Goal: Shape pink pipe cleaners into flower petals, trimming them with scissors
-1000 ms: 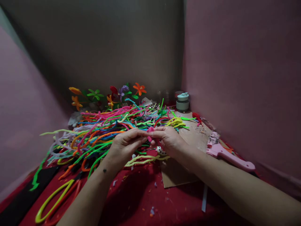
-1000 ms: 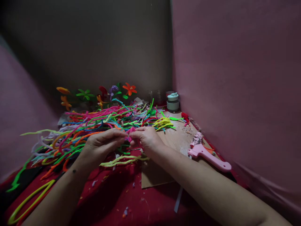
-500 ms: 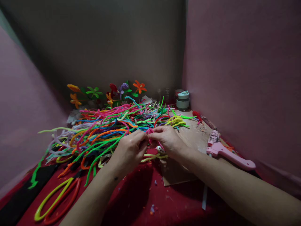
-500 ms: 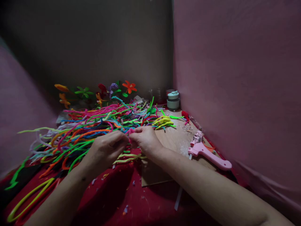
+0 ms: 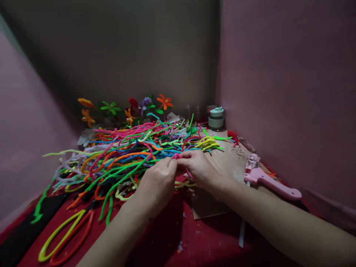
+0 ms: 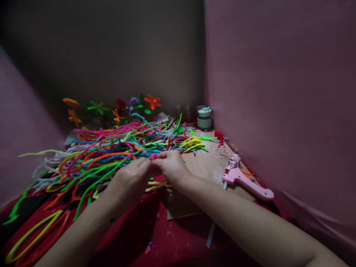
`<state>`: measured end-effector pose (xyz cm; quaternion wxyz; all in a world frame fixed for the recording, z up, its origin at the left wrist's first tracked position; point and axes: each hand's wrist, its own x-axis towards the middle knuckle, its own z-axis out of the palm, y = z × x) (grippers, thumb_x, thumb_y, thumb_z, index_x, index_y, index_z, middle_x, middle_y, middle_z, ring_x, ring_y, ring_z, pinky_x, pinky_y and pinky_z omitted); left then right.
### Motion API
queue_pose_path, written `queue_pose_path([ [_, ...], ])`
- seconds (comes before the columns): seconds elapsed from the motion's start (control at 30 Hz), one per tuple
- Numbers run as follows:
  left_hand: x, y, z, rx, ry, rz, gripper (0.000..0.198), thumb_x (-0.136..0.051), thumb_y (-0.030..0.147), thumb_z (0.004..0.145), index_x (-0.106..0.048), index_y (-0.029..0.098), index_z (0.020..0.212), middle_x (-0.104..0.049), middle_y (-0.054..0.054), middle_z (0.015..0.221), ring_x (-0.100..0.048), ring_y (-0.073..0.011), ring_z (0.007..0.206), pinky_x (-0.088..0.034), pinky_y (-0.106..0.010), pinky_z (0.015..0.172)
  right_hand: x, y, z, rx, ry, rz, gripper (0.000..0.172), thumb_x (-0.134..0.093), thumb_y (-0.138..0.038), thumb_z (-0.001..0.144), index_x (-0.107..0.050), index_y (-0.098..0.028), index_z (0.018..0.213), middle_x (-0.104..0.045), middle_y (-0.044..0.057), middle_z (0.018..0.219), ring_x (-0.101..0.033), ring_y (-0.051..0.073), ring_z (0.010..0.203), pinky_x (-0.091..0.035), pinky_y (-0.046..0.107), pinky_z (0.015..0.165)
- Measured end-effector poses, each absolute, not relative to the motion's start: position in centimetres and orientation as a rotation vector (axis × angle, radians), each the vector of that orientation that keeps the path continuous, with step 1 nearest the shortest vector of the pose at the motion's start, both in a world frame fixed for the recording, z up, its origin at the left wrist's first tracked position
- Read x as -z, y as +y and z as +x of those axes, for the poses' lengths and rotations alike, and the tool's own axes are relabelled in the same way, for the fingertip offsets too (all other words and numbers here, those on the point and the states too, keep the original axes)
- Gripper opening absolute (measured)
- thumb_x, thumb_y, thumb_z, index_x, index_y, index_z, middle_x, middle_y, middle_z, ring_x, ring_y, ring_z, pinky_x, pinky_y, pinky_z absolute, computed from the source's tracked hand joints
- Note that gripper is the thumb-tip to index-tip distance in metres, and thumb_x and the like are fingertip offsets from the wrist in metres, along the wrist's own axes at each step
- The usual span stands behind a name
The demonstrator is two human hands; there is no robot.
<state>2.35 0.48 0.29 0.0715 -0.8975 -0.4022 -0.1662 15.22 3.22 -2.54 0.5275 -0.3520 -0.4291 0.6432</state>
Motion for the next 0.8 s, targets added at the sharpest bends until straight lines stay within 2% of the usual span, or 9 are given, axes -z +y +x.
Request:
queue_pose_path([
  [0.1, -0.3, 0.9, 2.2, 0.720, -1.188, -2.779, 0.012, -0.042, 0.011, 0.081, -0.051, 0.018, 0.083, -0.056, -0.003, 0.077, -0.052, -0.0135, 0.068, -0.040, -0.024, 0.061, 2.6, 3.4, 15.4, -1.540, -1.022, -0.831, 0.010, -0.065, -0.018, 0.054, -0.057, -0.012, 0.053, -0.054, -0.003, 0.045, -0.050, 0.009, 0.044, -0.041, 0.023, 0.049],
  [0.2, -0.8, 1.4, 2.0, 0.993, -1.374, -2.847, 0.003, -0.053, 0.019, 0.077, -0.052, 0.019, 0.080, -0.057, -0.001, 0.074, -0.054, -0.0125, 0.066, -0.041, -0.022, 0.059, 2.4, 3.4, 15.6, -1.560, -1.025, -0.845, 0.008, -0.065, -0.016, 0.054, -0.058, -0.012, 0.053, -0.053, -0.003, 0.043, -0.049, 0.008, 0.042, -0.039, 0.021, 0.046],
  [0.4, -2.3, 1.5, 1.7, 1.683, -2.077, -3.041, 0.027, -0.060, 0.026, 0.073, -0.046, 0.019, 0.095, -0.060, 0.003, 0.059, -0.060, -0.0142, 0.054, -0.048, -0.024, 0.053, 1.8, 3.3, 15.8, -1.616, -0.993, -0.725, 0.014, -0.068, -0.021, 0.056, -0.062, -0.009, 0.060, -0.060, 0.002, 0.053, -0.053, 0.010, 0.045, -0.046, 0.027, 0.053],
  [0.5, -2.3, 1.5, 2.0, 1.900, -2.297, -2.941, 0.043, -0.066, 0.025, 0.067, -0.044, 0.017, 0.103, -0.062, 0.002, 0.060, -0.061, -0.0145, 0.051, -0.050, -0.026, 0.052, 1.6, 3.1, 15.7, -1.620, -0.972, -0.711, 0.016, -0.068, -0.020, 0.056, -0.063, -0.009, 0.065, -0.060, 0.003, 0.053, -0.055, 0.012, 0.046, -0.048, 0.029, 0.054],
  [0.63, -2.1, 1.6, 2.4, 2.003, -2.486, -2.800, 0.046, -0.069, 0.022, 0.063, -0.045, 0.015, 0.102, -0.061, 0.002, 0.064, -0.061, -0.0131, 0.049, -0.048, -0.023, 0.047, 1.3, 2.9, 15.7, -1.617, -0.967, -0.756, 0.015, -0.068, -0.021, 0.054, -0.062, -0.010, 0.063, -0.061, 0.003, 0.054, -0.056, 0.012, 0.046, -0.049, 0.029, 0.054],
  [0.8, -1.5, 1.3, 2.8, 1.853, -2.239, -2.852, 0.039, -0.066, 0.024, 0.065, -0.047, 0.017, 0.099, -0.054, 0.005, 0.060, -0.055, -0.0111, 0.043, -0.042, -0.020, 0.038, 1.2, 2.8, 15.8, -1.556, -1.043, -0.811, 0.010, -0.065, -0.019, 0.056, -0.060, -0.010, 0.057, -0.057, 0.000, 0.046, -0.053, 0.010, 0.042, -0.045, 0.024, 0.047],
])
